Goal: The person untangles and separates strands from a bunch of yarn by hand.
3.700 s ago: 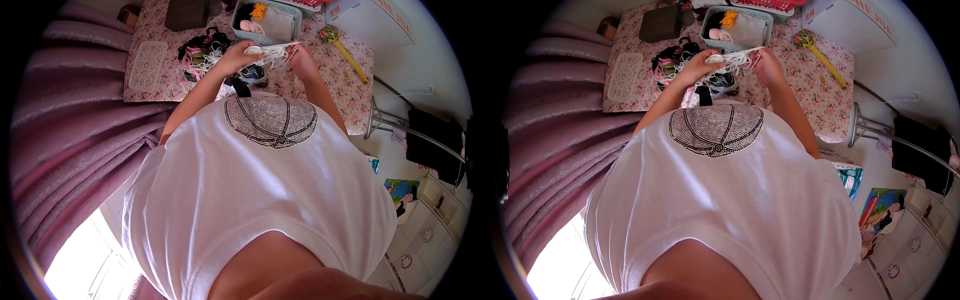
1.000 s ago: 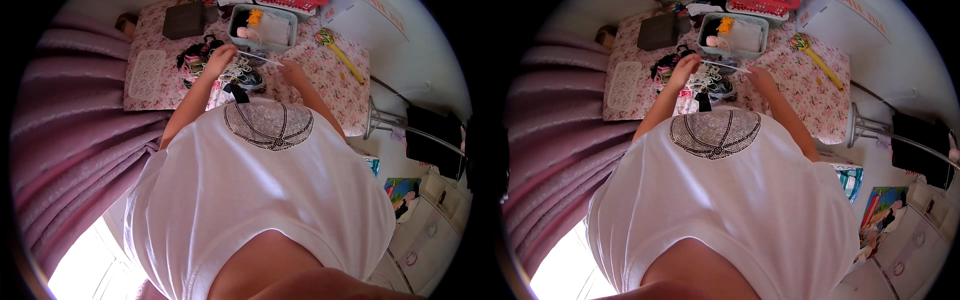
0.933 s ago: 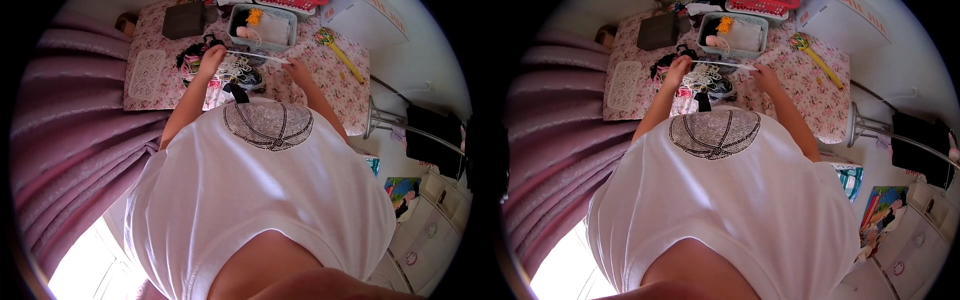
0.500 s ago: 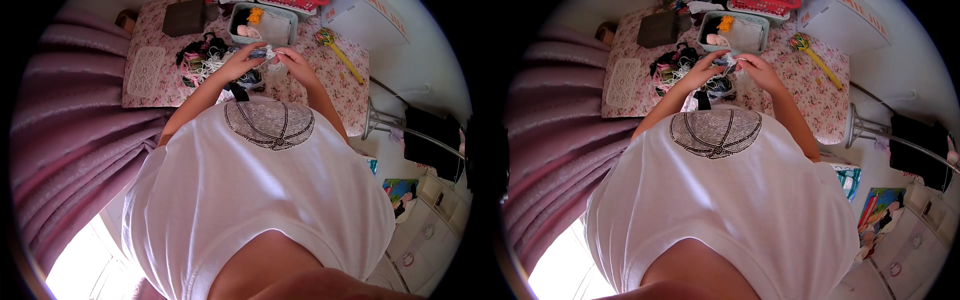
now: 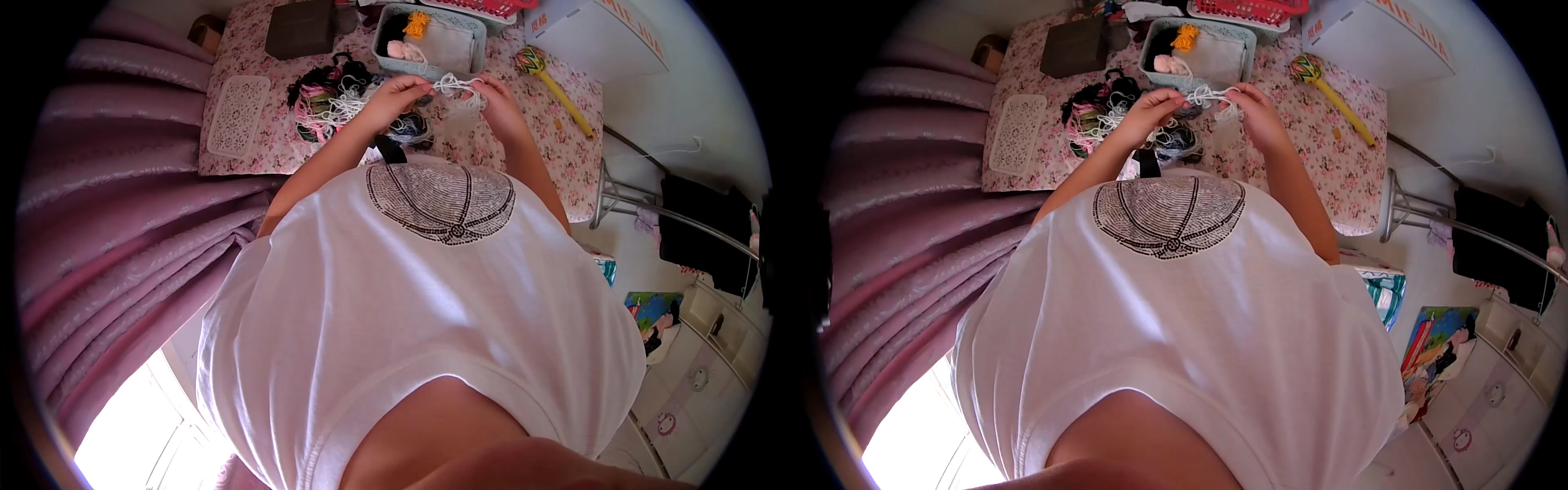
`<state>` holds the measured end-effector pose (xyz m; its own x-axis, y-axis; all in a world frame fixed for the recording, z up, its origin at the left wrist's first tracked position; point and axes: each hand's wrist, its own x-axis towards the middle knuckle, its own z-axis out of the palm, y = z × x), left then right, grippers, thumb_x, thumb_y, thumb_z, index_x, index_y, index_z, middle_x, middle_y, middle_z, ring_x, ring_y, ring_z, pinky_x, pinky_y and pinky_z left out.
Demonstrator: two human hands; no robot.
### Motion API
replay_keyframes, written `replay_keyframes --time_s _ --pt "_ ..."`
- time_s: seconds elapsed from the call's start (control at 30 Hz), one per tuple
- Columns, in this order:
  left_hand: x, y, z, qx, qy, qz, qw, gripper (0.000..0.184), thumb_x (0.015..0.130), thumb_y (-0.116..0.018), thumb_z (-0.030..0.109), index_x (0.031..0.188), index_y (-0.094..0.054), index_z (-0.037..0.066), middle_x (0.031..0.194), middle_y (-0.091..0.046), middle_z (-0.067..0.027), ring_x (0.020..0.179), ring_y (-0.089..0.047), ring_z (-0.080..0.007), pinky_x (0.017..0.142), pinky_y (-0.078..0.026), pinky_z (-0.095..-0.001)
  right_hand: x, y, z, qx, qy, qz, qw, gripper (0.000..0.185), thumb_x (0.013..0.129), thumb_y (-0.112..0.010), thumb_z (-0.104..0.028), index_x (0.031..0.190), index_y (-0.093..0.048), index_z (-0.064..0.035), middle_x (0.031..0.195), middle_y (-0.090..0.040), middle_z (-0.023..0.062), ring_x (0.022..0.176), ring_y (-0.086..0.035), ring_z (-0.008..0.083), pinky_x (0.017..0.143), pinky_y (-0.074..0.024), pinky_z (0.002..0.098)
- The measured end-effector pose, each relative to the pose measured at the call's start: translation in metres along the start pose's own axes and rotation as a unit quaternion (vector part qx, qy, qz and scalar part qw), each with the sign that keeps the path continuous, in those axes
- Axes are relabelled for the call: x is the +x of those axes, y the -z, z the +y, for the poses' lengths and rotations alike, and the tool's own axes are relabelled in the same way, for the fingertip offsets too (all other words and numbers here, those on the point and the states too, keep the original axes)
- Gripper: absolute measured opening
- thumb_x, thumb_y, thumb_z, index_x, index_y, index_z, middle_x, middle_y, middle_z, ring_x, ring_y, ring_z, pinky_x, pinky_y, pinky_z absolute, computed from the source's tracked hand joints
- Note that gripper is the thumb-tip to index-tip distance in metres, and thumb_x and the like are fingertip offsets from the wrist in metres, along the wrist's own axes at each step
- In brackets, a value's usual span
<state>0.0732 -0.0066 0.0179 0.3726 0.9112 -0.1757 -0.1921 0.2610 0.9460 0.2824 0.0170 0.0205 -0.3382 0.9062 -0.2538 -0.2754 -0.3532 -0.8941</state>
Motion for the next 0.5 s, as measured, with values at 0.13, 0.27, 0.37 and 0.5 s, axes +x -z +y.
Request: replay_keyframes --time_s 0.13,0.27,0.37,0.5 --pt "-0.001 0.002 0.003 0.025 -0.026 0.018 0.999 0.012 0.079 -0.053 0.015 0.083 -0.057 0.004 0.062 -0.047 0.0064 0.053 -0.037 -0.001 0.047 -0.029 -0.0161 -0.005 -0.004 -0.002 -0.026 -0.025 -0.008 0.999 0.014 0.078 -0.052 -0.014 0.087 -0.053 -0.0038 0.078 -0.056 0.0017 0.073 -0.05 0.009 0.064 -0.0379 0.0208" --pt "0.002 0.0 -0.006 0.042 -0.071 0.014 0.996 0.012 0.077 -0.055 0.012 0.083 -0.058 0.002 0.072 -0.054 0.0035 0.064 -0.046 -0.0021 0.057 -0.036 -0.0162 -0.006 -0.008 -0.001 -0.133 -0.021 -0.052 0.99 0.015 0.078 -0.053 -0.014 0.088 -0.053 -0.003 0.08 -0.055 -0.0003 0.075 -0.049 0.0071 0.067 -0.038 0.0201" --pt "0.001 -0.002 -0.004 0.052 -0.066 0.001 0.996 0.012 0.076 -0.057 0.011 0.082 -0.058 0.001 0.073 -0.055 0.0025 0.065 -0.047 -0.0026 0.058 -0.038 -0.0163 -0.004 -0.02 0.007 -0.117 0.034 -0.098 0.988 0.014 0.079 -0.052 -0.015 0.089 -0.053 -0.0051 0.082 -0.054 -0.0013 0.074 -0.049 0.0049 0.066 -0.0386 0.0182" --pt "0.0 -0.003 -0.001 0.056 -0.063 -0.004 0.996 0.012 0.076 -0.057 0.011 0.084 -0.056 0.002 0.074 -0.054 0.0023 0.069 -0.047 -0.0033 0.063 -0.038 -0.0173 0.0 -0.018 0.012 -0.091 0.011 -0.073 0.993 0.014 0.079 -0.053 -0.014 0.088 -0.053 -0.0045 0.082 -0.054 -0.0009 0.074 -0.05 0.0061 0.068 -0.0404 0.0191"
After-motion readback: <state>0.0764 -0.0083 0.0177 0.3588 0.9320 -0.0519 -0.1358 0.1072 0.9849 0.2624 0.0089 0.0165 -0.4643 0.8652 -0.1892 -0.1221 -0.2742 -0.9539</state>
